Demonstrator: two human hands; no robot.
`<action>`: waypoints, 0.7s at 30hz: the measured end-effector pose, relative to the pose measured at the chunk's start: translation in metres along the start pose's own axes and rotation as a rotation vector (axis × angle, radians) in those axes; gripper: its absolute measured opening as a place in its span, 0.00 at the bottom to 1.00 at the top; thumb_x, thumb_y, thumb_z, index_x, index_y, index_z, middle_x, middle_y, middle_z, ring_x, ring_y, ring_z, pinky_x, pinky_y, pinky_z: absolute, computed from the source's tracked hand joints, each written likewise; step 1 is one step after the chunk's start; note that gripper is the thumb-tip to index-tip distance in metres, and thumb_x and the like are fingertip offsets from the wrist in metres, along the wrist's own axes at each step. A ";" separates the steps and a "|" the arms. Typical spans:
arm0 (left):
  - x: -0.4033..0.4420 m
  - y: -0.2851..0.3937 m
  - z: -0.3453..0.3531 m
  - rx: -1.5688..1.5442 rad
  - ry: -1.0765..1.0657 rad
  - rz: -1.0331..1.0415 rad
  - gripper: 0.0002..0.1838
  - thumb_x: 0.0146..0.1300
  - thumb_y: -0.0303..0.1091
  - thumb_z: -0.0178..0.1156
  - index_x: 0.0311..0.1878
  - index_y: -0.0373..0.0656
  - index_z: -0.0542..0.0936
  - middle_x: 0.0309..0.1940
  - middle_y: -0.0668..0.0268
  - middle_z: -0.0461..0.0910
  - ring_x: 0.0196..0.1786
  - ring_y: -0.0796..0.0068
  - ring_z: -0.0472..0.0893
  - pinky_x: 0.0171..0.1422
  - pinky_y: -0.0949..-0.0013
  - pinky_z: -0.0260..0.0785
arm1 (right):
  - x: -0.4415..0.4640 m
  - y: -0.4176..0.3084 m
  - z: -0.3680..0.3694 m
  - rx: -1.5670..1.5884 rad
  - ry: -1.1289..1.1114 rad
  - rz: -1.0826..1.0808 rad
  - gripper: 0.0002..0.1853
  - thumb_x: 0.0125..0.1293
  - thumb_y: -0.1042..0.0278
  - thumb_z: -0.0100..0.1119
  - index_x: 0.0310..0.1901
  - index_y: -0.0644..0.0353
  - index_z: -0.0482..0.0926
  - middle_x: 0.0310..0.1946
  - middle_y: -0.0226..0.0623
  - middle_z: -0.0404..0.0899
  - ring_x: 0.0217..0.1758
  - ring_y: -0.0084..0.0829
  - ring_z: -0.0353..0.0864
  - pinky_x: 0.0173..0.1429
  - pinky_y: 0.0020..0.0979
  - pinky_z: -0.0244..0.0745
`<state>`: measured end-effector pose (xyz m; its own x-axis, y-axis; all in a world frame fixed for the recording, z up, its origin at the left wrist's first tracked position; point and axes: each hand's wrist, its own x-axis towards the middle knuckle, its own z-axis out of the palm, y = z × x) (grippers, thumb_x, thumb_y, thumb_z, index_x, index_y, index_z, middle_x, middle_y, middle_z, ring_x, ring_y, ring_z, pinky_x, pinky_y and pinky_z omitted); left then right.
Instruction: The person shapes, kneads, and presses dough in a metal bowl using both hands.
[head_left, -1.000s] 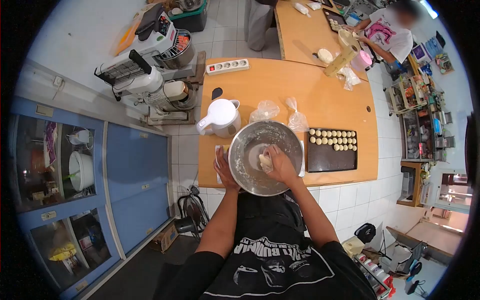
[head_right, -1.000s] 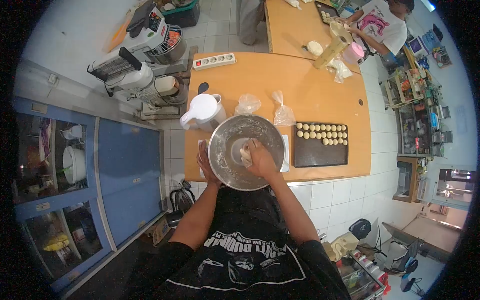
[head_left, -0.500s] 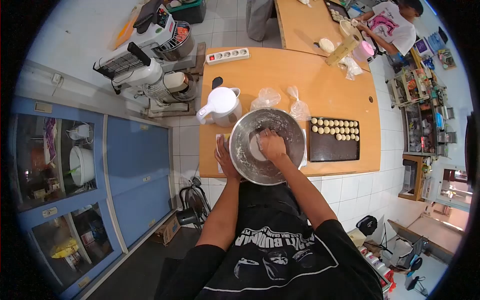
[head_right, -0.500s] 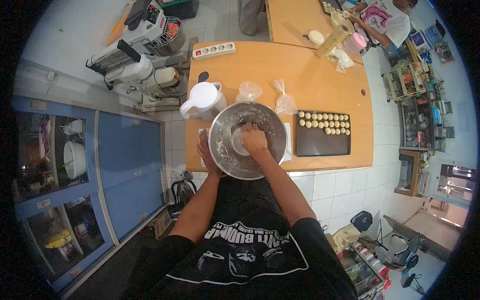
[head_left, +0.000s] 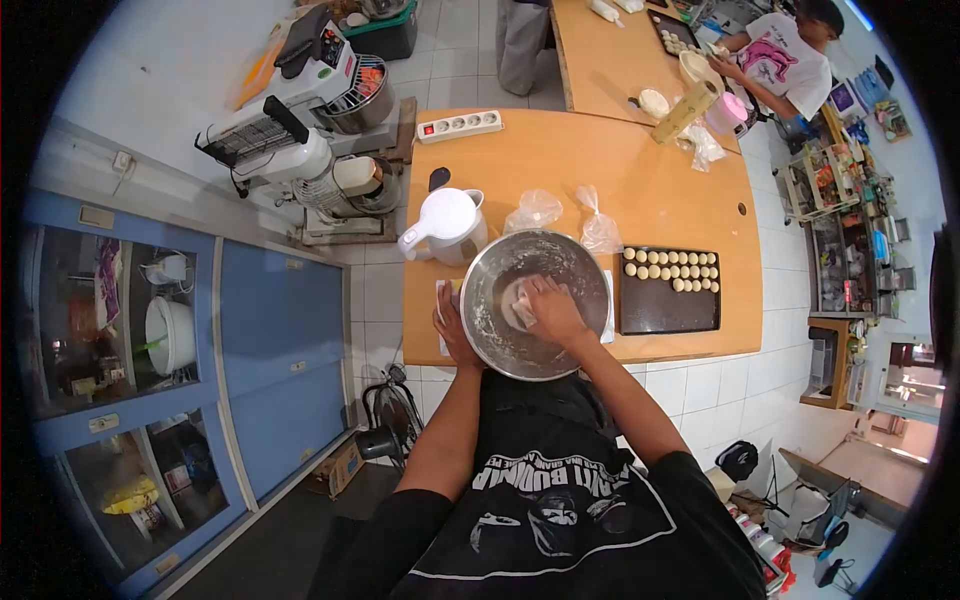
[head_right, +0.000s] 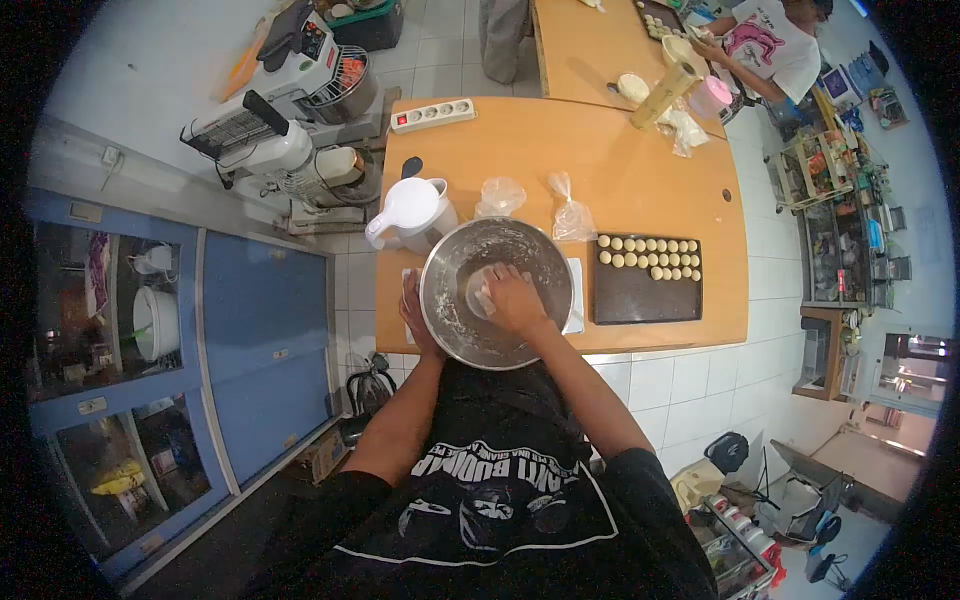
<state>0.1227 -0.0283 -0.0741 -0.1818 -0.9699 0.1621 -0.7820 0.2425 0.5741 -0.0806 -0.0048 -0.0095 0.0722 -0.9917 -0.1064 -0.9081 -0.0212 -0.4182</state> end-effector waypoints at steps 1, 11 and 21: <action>-0.002 -0.006 0.006 0.053 0.003 0.018 0.39 0.68 0.54 0.61 0.77 0.46 0.67 0.83 0.56 0.54 0.87 0.56 0.49 0.82 0.43 0.45 | -0.007 -0.002 -0.001 -0.002 -0.004 0.001 0.21 0.71 0.55 0.58 0.56 0.63 0.75 0.54 0.53 0.78 0.62 0.55 0.78 0.66 0.52 0.74; -0.004 -0.009 0.009 0.030 -0.010 0.024 0.39 0.67 0.55 0.62 0.77 0.47 0.68 0.82 0.55 0.55 0.87 0.54 0.50 0.82 0.40 0.44 | 0.014 0.013 0.066 -0.095 0.099 0.008 0.17 0.73 0.55 0.56 0.48 0.62 0.84 0.50 0.53 0.82 0.55 0.51 0.82 0.59 0.50 0.80; -0.004 -0.007 0.006 0.041 0.013 0.063 0.44 0.66 0.55 0.63 0.80 0.45 0.62 0.82 0.55 0.54 0.87 0.53 0.50 0.82 0.41 0.45 | 0.030 0.008 0.052 -0.029 -0.033 0.104 0.13 0.71 0.57 0.62 0.44 0.59 0.85 0.41 0.51 0.85 0.41 0.54 0.88 0.49 0.48 0.84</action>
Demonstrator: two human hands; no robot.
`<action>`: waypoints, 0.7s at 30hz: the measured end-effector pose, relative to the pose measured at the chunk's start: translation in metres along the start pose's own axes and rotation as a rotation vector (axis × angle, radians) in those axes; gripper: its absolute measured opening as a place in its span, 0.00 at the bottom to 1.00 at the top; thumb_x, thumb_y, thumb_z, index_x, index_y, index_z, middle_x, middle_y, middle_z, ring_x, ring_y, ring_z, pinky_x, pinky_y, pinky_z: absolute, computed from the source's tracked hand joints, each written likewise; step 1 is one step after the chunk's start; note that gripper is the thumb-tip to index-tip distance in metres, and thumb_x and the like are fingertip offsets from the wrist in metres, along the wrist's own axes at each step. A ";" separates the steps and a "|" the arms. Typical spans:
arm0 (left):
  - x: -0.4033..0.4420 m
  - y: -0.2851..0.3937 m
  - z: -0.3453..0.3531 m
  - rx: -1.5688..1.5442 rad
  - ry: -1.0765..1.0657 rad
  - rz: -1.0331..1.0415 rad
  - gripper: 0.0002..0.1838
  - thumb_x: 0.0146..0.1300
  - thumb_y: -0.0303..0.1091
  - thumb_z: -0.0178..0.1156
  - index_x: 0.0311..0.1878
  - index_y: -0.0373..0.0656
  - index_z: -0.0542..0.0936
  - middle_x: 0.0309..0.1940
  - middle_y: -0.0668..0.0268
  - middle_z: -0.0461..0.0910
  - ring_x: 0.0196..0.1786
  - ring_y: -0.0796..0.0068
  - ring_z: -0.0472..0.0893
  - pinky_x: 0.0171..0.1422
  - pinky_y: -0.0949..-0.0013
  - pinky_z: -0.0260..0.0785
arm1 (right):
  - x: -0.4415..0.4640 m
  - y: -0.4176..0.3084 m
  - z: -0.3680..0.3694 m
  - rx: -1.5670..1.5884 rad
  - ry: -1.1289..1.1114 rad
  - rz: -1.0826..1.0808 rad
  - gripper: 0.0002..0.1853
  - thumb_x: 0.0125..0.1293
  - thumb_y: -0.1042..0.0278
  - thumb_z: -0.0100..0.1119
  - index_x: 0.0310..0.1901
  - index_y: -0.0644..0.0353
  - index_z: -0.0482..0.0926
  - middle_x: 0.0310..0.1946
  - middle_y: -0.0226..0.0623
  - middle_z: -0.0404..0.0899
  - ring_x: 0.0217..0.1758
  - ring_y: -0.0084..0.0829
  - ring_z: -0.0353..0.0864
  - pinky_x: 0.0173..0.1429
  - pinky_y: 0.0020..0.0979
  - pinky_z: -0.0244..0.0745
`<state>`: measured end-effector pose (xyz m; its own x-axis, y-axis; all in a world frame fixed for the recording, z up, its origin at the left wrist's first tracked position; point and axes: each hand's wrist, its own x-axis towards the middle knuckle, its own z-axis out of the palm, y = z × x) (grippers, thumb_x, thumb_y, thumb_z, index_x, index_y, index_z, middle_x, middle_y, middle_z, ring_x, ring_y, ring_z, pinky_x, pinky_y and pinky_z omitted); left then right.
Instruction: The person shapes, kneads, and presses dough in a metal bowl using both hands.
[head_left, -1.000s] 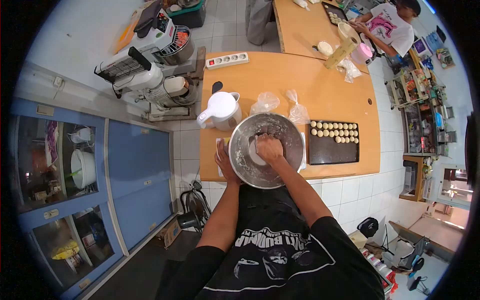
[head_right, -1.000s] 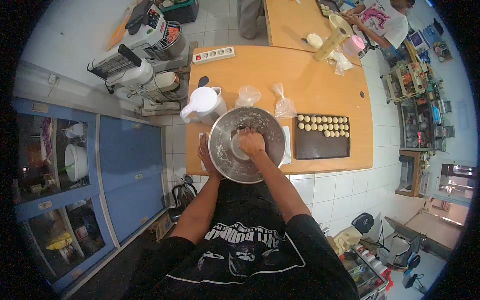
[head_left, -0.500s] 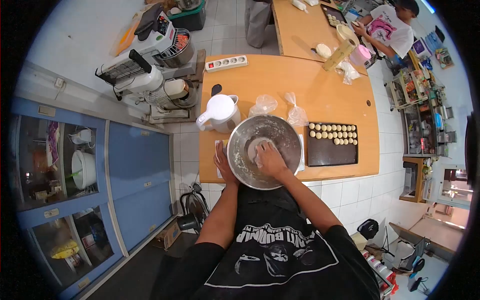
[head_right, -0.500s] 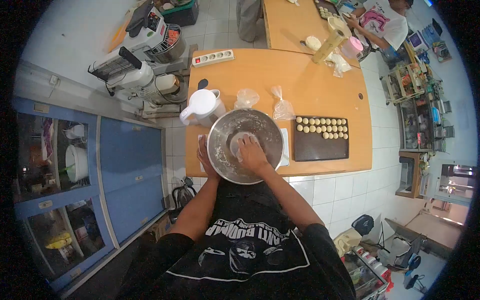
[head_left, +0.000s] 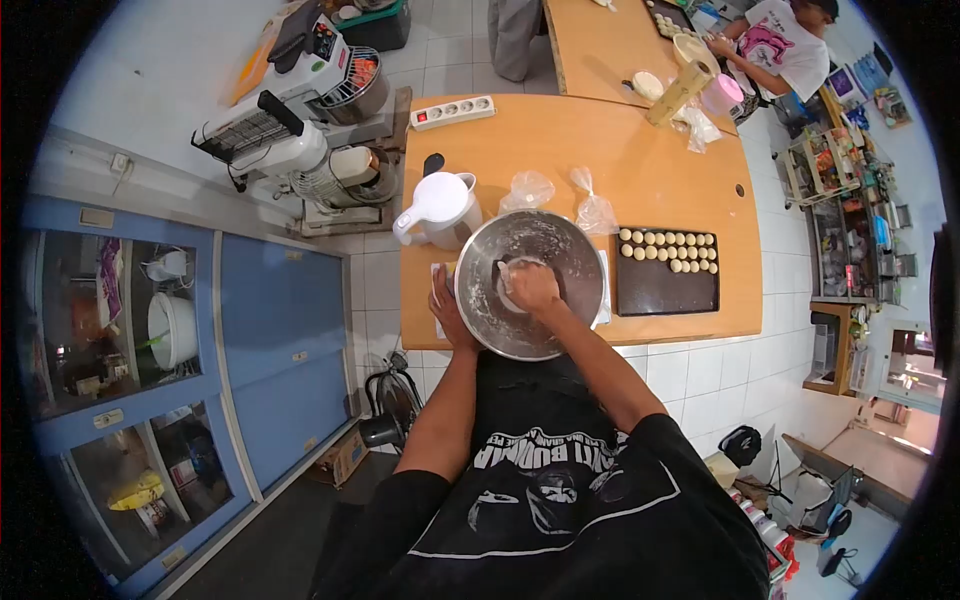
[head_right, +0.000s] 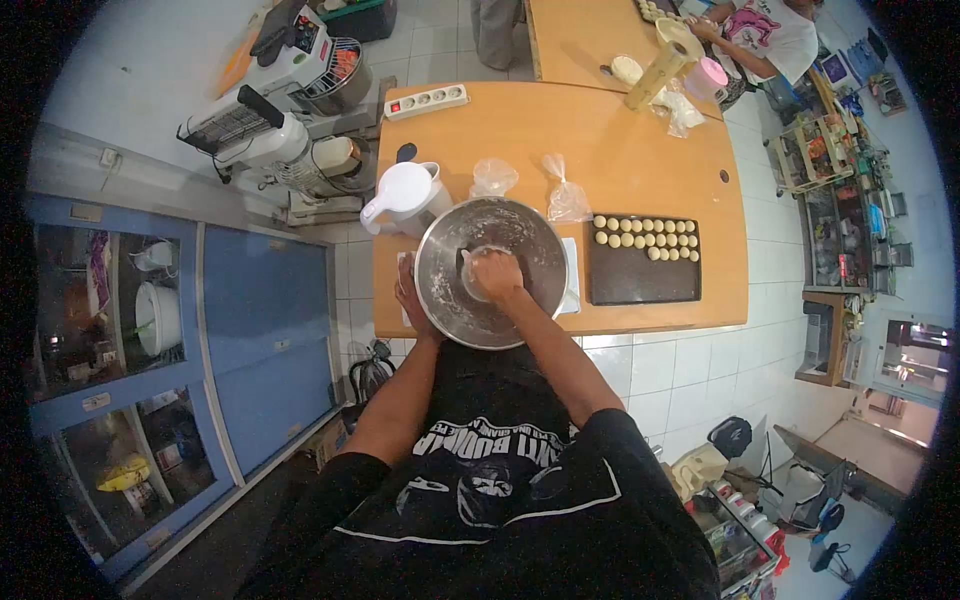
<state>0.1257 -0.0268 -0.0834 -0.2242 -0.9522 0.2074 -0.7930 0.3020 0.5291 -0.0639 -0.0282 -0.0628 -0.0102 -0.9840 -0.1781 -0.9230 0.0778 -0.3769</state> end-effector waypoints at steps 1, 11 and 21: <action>0.001 0.001 -0.001 -0.006 -0.002 0.000 0.44 0.66 0.55 0.63 0.80 0.45 0.62 0.82 0.55 0.54 0.87 0.53 0.50 0.82 0.41 0.45 | -0.004 -0.001 -0.007 -0.004 -0.002 0.004 0.13 0.71 0.57 0.62 0.44 0.59 0.85 0.41 0.51 0.85 0.41 0.54 0.88 0.49 0.48 0.84; -0.001 0.003 0.000 0.215 -0.123 -0.036 0.47 0.63 0.62 0.62 0.80 0.47 0.63 0.85 0.57 0.49 0.88 0.57 0.43 0.83 0.42 0.42 | -0.041 0.017 -0.068 0.167 0.153 0.012 0.27 0.59 0.71 0.70 0.61 0.60 0.76 0.61 0.55 0.73 0.65 0.57 0.74 0.69 0.49 0.75; 0.000 0.004 -0.002 0.101 -0.084 -0.012 0.48 0.63 0.62 0.62 0.81 0.47 0.61 0.84 0.57 0.49 0.88 0.56 0.45 0.83 0.42 0.42 | -0.040 0.000 -0.026 -0.092 0.220 0.001 0.27 0.52 0.74 0.72 0.57 0.59 0.82 0.63 0.46 0.77 0.66 0.53 0.75 0.63 0.49 0.82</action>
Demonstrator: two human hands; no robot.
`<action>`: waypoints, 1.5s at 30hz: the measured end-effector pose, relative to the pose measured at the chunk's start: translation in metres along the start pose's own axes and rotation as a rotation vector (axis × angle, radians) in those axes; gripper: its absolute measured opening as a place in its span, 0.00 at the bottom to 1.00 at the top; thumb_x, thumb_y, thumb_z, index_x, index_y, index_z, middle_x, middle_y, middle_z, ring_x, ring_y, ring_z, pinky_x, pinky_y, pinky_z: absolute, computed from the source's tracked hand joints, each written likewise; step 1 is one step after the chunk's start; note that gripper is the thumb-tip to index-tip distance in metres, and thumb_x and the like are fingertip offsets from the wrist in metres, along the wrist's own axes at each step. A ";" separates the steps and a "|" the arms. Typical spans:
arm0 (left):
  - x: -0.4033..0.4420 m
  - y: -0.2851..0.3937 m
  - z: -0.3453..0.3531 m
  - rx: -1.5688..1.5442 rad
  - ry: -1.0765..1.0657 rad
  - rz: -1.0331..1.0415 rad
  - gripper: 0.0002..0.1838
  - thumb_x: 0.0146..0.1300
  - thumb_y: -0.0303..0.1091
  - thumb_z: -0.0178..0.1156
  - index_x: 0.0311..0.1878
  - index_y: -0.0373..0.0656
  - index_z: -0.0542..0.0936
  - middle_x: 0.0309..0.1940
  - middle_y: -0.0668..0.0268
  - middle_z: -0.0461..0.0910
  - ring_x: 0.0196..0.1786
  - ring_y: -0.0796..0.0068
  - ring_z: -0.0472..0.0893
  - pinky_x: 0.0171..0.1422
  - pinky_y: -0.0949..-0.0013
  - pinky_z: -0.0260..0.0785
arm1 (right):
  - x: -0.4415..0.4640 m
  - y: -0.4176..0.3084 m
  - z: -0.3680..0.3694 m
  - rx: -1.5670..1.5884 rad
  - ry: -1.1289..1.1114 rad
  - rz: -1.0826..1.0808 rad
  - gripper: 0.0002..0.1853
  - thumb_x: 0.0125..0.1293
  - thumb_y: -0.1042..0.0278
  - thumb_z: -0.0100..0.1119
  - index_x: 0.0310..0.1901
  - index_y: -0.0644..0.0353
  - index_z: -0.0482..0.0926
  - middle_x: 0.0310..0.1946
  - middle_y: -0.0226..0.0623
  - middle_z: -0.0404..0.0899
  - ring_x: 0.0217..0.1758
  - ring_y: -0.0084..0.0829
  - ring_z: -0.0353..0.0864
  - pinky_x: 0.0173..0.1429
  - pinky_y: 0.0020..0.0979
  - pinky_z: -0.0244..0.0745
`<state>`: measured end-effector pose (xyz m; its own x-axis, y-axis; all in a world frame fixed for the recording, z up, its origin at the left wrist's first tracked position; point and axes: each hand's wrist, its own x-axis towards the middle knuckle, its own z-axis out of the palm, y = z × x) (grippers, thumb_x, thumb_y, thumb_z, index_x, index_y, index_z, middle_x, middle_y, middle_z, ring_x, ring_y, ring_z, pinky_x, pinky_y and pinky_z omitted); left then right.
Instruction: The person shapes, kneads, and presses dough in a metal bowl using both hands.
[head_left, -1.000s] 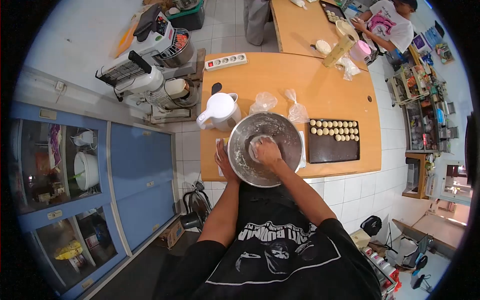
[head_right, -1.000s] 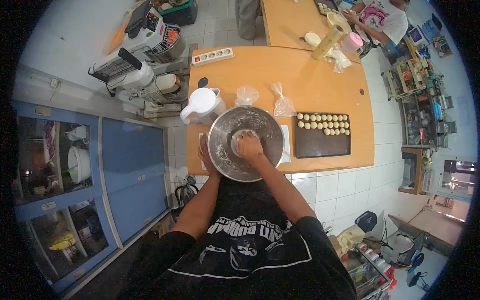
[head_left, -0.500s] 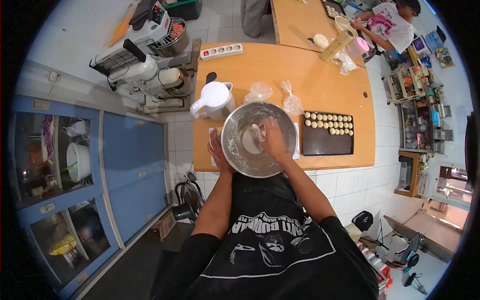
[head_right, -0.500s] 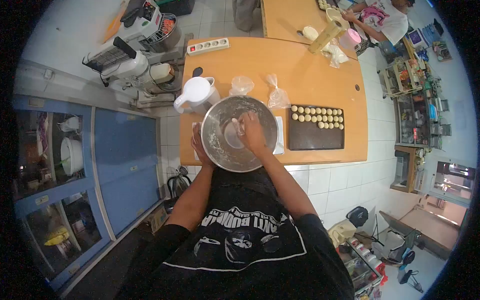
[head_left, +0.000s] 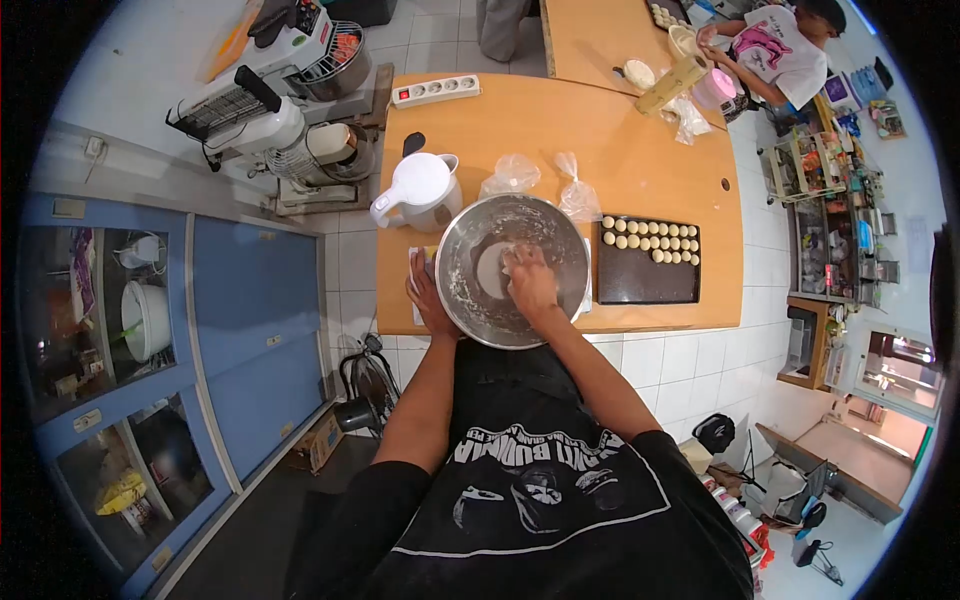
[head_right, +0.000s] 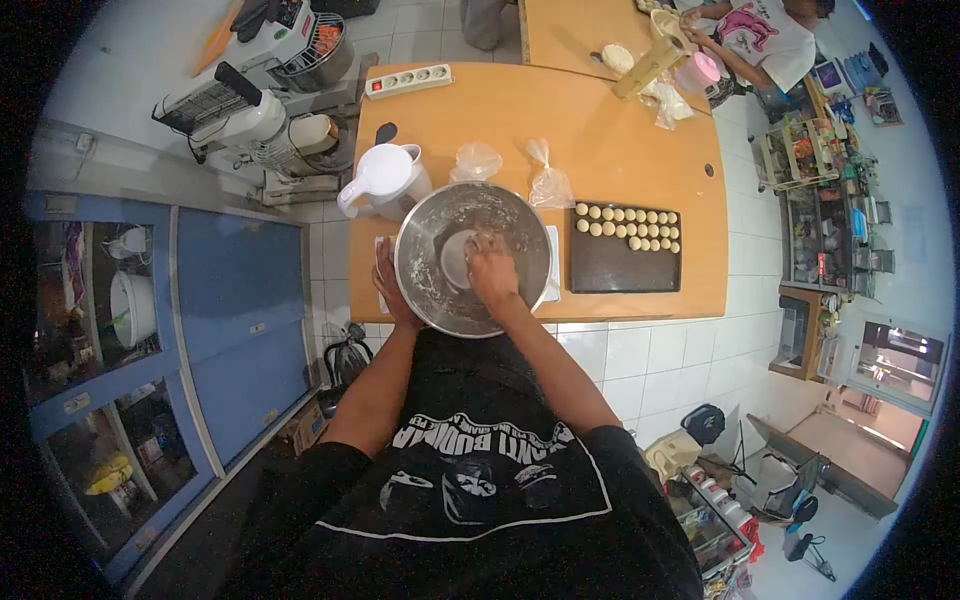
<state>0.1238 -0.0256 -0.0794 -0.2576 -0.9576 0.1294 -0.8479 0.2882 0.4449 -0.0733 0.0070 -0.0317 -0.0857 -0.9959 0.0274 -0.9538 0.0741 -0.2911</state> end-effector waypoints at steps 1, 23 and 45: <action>0.000 -0.001 0.004 0.045 -0.009 -0.021 0.47 0.64 0.61 0.62 0.80 0.48 0.62 0.84 0.57 0.50 0.88 0.56 0.45 0.83 0.42 0.43 | 0.003 -0.002 -0.003 -0.004 0.004 -0.001 0.27 0.52 0.74 0.72 0.57 0.59 0.82 0.63 0.46 0.77 0.66 0.53 0.75 0.63 0.49 0.82; -0.002 0.000 0.001 0.055 0.035 -0.007 0.39 0.70 0.58 0.55 0.80 0.51 0.65 0.84 0.57 0.51 0.87 0.57 0.47 0.83 0.44 0.44 | 0.006 -0.013 -0.001 0.075 -0.021 0.045 0.36 0.46 0.81 0.68 0.62 0.57 0.80 0.59 0.49 0.75 0.61 0.57 0.74 0.70 0.48 0.74; -0.002 -0.008 0.015 0.122 0.063 0.001 0.35 0.71 0.55 0.55 0.77 0.48 0.69 0.84 0.58 0.54 0.87 0.58 0.51 0.84 0.45 0.43 | 0.014 -0.017 -0.007 0.121 -0.064 0.172 0.33 0.53 0.79 0.65 0.65 0.59 0.77 0.64 0.59 0.74 0.63 0.62 0.73 0.70 0.50 0.72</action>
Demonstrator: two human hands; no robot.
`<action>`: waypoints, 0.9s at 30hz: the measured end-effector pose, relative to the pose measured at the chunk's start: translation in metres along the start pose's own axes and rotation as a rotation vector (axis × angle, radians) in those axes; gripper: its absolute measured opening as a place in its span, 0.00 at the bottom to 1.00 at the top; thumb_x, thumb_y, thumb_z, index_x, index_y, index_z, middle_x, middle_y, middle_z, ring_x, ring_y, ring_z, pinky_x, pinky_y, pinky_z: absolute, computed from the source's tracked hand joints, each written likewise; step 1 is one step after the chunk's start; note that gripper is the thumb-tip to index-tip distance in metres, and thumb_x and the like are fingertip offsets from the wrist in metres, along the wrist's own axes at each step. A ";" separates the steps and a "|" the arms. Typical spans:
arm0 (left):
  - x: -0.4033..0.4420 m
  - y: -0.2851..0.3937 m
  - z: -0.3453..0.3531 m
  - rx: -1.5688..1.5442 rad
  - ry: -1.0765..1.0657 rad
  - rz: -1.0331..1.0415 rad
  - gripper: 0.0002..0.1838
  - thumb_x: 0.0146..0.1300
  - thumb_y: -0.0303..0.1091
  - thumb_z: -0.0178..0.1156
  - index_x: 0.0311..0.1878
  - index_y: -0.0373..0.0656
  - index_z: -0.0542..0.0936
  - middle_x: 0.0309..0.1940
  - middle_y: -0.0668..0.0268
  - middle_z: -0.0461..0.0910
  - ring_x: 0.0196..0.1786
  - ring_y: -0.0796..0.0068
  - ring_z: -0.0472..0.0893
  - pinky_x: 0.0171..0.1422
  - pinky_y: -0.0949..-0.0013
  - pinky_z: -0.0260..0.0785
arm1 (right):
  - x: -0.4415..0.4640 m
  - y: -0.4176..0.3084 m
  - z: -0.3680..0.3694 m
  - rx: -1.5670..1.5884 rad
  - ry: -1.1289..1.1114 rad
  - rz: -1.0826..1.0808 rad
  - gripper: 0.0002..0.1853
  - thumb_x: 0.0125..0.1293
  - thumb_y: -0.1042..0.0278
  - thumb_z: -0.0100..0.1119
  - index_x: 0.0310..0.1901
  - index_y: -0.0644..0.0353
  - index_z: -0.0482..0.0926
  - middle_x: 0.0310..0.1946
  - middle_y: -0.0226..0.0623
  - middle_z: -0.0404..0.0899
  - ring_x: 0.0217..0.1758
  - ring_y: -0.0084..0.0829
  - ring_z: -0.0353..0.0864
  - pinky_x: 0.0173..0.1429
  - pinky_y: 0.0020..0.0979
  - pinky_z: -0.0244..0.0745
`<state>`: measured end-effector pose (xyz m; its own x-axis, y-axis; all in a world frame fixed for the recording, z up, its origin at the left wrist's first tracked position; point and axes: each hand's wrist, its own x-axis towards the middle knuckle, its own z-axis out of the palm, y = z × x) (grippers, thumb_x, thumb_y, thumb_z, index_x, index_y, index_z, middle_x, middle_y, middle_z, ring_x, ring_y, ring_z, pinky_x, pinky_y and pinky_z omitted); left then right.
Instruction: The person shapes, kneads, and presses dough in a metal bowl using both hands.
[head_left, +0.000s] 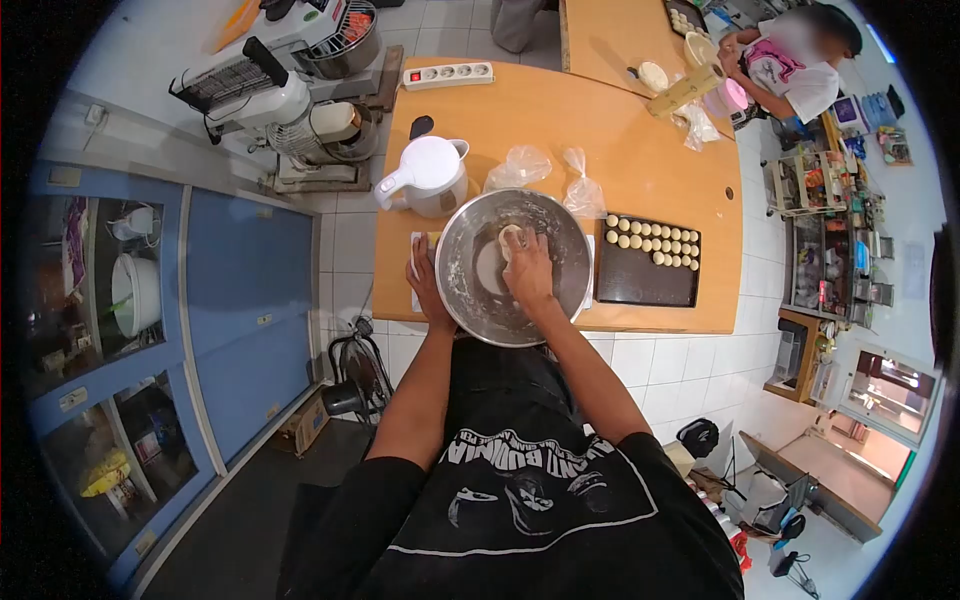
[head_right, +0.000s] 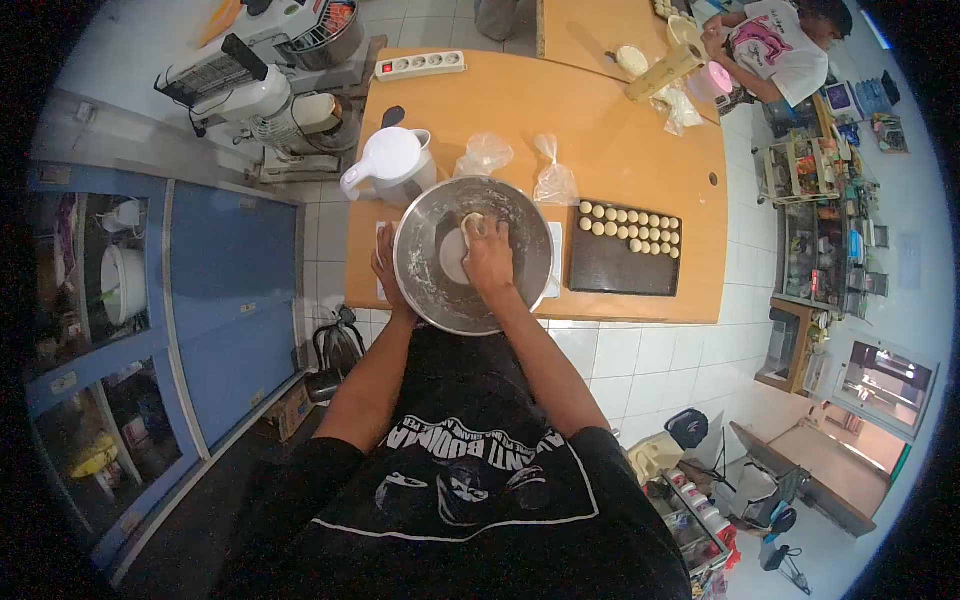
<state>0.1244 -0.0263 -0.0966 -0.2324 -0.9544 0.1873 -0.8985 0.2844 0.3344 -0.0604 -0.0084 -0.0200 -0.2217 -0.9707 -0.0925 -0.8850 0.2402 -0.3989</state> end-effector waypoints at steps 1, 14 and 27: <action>0.001 0.000 0.001 0.016 0.004 0.004 0.35 0.71 0.55 0.55 0.77 0.48 0.69 0.84 0.58 0.54 0.87 0.58 0.50 0.83 0.46 0.43 | 0.000 0.001 0.003 -0.011 0.033 -0.017 0.32 0.54 0.78 0.66 0.64 0.58 0.78 0.63 0.59 0.74 0.62 0.61 0.74 0.70 0.51 0.73; 0.001 0.002 0.004 0.372 -0.022 0.009 0.37 0.73 0.55 0.51 0.81 0.50 0.63 0.85 0.58 0.51 0.88 0.60 0.48 0.83 0.48 0.44 | 0.008 0.036 -0.005 0.847 0.064 0.380 0.17 0.53 0.76 0.72 0.47 0.62 0.87 0.43 0.50 0.88 0.47 0.42 0.89 0.55 0.36 0.82; 0.002 0.004 -0.006 0.123 -0.069 -0.014 0.37 0.71 0.53 0.54 0.81 0.51 0.61 0.84 0.59 0.53 0.87 0.59 0.49 0.84 0.46 0.44 | -0.045 -0.003 -0.009 -0.007 -0.128 -0.200 0.33 0.54 0.72 0.72 0.65 0.57 0.77 0.68 0.62 0.70 0.68 0.64 0.74 0.76 0.51 0.69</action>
<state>0.1226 -0.0261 -0.0896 -0.2403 -0.9635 0.1181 -0.9399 0.2614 0.2196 -0.0514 0.0347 -0.0061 0.0113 -0.9918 -0.1276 -0.9088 0.0430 -0.4149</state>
